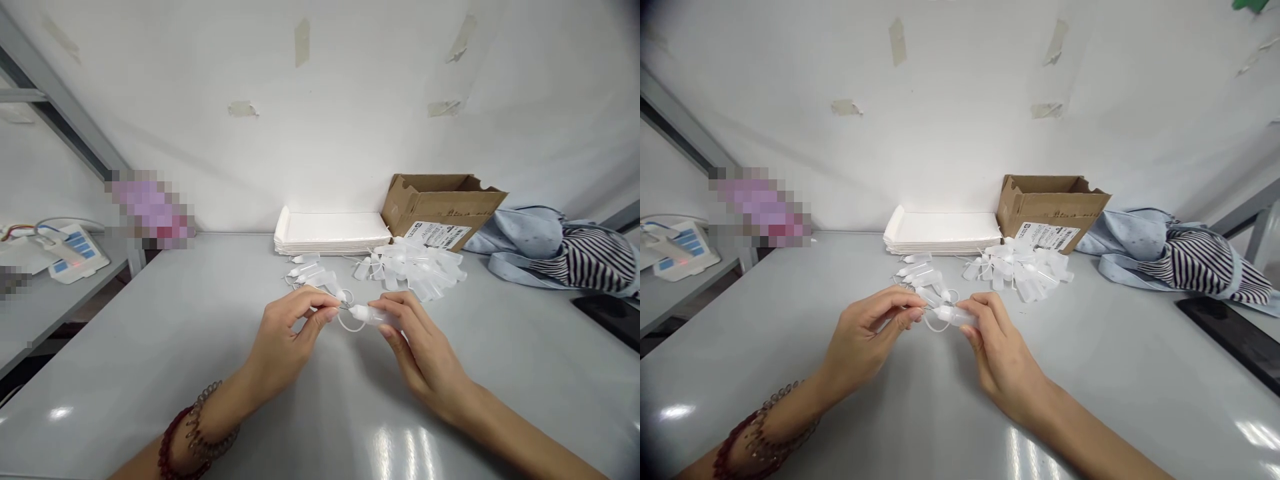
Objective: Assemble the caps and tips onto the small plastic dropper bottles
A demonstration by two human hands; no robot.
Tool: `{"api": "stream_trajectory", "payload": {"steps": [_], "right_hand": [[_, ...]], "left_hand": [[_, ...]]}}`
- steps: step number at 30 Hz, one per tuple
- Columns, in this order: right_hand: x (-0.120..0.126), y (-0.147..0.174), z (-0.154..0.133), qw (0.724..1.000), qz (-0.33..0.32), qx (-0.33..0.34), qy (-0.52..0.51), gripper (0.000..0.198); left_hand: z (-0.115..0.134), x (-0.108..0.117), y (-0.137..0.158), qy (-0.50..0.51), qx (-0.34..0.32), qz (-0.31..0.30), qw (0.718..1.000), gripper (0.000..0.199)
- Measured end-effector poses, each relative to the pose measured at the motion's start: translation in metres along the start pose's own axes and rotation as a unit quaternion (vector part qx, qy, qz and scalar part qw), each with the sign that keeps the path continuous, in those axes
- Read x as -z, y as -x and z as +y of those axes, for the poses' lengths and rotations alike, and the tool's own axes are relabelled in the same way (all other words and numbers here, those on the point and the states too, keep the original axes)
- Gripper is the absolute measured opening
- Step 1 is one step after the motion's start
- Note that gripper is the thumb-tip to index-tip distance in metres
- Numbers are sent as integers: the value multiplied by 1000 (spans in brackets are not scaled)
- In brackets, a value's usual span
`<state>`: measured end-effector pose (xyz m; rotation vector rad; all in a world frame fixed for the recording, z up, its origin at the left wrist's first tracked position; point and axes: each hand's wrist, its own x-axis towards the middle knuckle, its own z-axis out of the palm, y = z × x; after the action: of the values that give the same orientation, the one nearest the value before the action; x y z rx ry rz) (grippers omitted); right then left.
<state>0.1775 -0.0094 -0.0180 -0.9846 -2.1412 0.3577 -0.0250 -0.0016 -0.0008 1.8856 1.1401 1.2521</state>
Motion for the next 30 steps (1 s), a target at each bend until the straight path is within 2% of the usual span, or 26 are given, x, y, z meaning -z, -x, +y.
{"api": "stream_trajectory", "payload": {"steps": [14,18,21,25,30], "right_hand": [[-1,0,2,1000,-12,0,-4,26],[0,0,2,1000,-13,5,-21,25],[2,1,1,999,-40,-10,-34,26],[4,3,-3,998,-52,-12,-35,28],[7,6,-11,998,-32,-7,-53,31]], "left_hand": [[3,1,1,2,-4,-5,1000,12],[3,3,0,30,29,-17,999,13],[4,5,-1,76,71,-34,994,12],[4,6,-1,168,139,-55,974,8],[1,7,-2,261,174,-84,946,9]]}}
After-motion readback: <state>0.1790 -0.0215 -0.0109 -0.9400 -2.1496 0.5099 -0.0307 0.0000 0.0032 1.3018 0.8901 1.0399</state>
